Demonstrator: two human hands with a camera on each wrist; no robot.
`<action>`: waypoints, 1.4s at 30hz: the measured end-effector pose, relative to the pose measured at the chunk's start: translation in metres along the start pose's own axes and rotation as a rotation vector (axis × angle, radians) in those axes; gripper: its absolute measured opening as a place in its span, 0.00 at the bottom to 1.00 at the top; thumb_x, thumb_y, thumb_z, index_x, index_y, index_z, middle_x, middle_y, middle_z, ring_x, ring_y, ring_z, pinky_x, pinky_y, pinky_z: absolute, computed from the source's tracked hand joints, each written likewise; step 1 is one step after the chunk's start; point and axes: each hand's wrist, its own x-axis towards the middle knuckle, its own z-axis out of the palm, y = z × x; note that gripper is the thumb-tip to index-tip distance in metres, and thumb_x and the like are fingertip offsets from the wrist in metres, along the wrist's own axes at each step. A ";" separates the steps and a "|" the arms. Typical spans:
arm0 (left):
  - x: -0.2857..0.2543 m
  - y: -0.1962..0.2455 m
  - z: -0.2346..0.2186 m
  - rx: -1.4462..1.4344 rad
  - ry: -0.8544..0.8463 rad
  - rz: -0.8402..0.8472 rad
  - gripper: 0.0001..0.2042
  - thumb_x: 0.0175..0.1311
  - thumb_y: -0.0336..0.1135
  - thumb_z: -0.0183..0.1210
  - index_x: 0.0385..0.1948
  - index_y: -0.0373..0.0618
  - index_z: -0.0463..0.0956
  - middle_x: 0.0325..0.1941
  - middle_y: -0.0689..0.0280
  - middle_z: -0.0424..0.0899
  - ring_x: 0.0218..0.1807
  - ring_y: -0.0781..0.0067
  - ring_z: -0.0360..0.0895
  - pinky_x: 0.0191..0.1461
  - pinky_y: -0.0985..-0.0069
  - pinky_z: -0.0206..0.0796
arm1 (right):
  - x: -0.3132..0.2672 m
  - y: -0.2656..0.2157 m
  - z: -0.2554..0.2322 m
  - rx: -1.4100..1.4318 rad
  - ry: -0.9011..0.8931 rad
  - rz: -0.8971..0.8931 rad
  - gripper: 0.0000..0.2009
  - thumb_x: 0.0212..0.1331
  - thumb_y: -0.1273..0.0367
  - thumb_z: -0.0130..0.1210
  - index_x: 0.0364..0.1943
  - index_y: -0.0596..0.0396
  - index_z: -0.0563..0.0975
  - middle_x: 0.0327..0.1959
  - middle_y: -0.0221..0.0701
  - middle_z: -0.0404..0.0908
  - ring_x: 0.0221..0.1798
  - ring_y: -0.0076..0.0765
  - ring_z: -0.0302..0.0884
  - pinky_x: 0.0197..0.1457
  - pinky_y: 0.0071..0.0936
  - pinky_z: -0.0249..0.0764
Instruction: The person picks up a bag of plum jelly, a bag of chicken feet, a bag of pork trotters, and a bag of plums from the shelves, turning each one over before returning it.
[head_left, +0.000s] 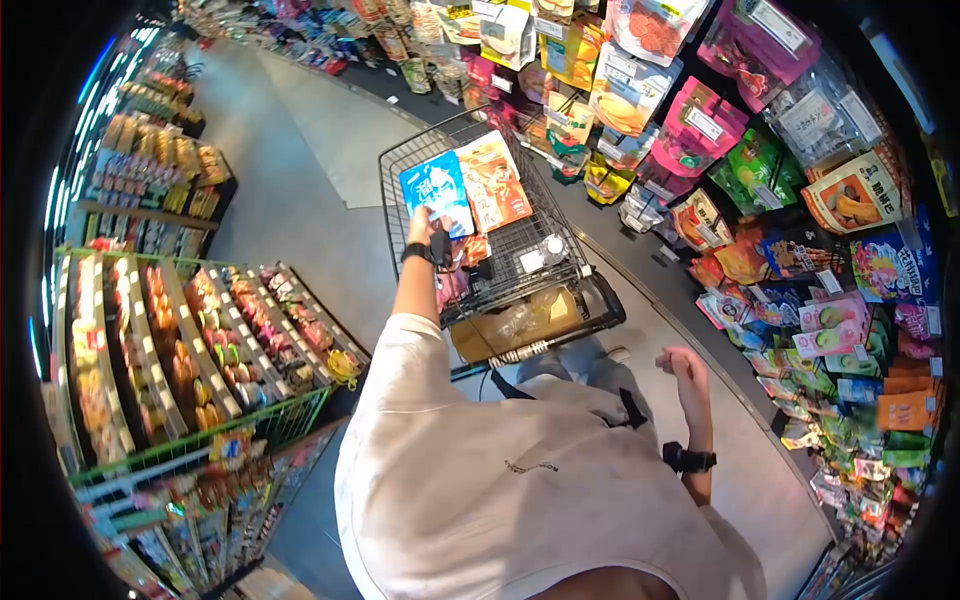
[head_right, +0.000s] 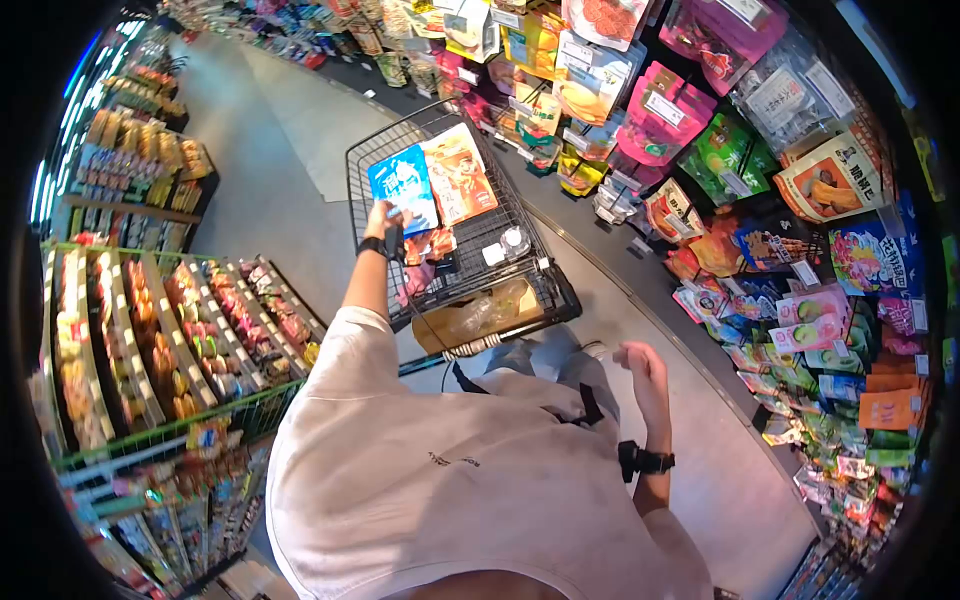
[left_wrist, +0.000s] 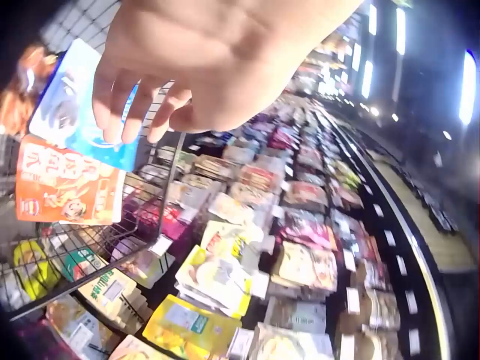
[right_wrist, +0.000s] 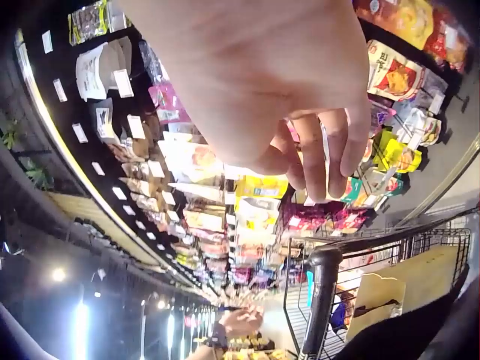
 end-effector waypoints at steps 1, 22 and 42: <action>0.051 -0.032 -0.023 -0.036 -0.097 -0.028 0.20 0.68 0.44 0.48 0.54 0.42 0.59 0.41 0.46 0.75 0.35 0.48 0.77 0.31 0.52 0.72 | -0.009 -0.002 0.008 -0.037 0.037 0.012 0.14 0.77 0.65 0.47 0.48 0.60 0.79 0.37 0.33 0.85 0.44 0.27 0.81 0.52 0.26 0.76; 0.068 -0.062 0.000 -0.387 0.271 -0.133 0.20 0.63 0.53 0.67 0.29 0.48 0.70 0.20 0.71 0.73 0.20 0.72 0.79 0.17 0.81 0.68 | -0.064 -0.002 0.079 -0.050 0.258 0.236 0.14 0.76 0.63 0.48 0.49 0.58 0.79 0.38 0.31 0.85 0.43 0.27 0.80 0.52 0.26 0.76; 0.113 -0.144 -0.077 0.428 0.216 0.345 0.31 0.57 0.33 0.66 0.65 0.43 0.68 0.44 0.62 0.83 0.40 0.70 0.82 0.42 0.72 0.77 | -0.055 0.002 0.107 -0.039 0.228 0.240 0.13 0.76 0.64 0.49 0.49 0.58 0.80 0.38 0.31 0.85 0.43 0.26 0.80 0.52 0.25 0.75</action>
